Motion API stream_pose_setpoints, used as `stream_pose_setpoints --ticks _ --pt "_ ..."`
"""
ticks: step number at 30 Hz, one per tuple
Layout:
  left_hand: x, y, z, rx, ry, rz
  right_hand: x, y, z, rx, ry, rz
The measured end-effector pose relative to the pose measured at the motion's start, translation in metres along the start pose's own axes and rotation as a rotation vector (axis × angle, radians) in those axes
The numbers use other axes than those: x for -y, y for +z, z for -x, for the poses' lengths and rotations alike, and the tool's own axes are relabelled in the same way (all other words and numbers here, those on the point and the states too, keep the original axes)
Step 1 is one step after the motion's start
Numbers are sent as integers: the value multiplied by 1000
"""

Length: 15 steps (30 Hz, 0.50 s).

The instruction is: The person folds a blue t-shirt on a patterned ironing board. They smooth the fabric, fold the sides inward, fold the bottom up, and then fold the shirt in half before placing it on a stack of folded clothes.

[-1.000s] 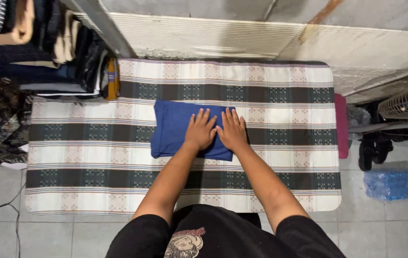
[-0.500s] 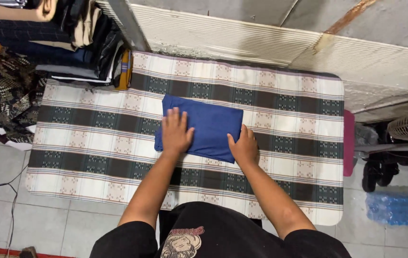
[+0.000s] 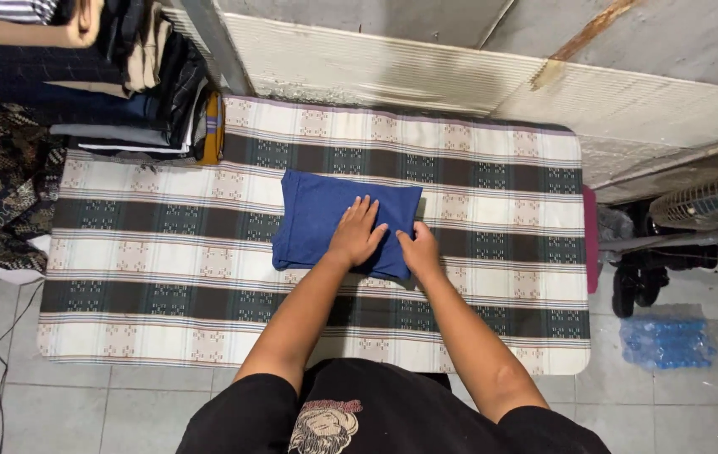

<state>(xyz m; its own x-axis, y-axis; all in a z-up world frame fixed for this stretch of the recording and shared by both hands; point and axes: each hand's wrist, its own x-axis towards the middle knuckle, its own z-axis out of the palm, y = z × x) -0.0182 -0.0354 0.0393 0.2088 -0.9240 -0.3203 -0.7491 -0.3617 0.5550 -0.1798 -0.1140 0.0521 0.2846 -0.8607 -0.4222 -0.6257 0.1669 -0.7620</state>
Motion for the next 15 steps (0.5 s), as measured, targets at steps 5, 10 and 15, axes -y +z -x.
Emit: stream_pose_setpoints --ticks 5,10,15 --pt "31 -1 7 -151 -23 282 44 14 7 -24 -64 -75" --pt "133 18 -1 -478 -330 1094 101 51 24 -63 -150 32" --pt "164 -16 13 -195 -489 1530 140 139 39 80 -272 169"
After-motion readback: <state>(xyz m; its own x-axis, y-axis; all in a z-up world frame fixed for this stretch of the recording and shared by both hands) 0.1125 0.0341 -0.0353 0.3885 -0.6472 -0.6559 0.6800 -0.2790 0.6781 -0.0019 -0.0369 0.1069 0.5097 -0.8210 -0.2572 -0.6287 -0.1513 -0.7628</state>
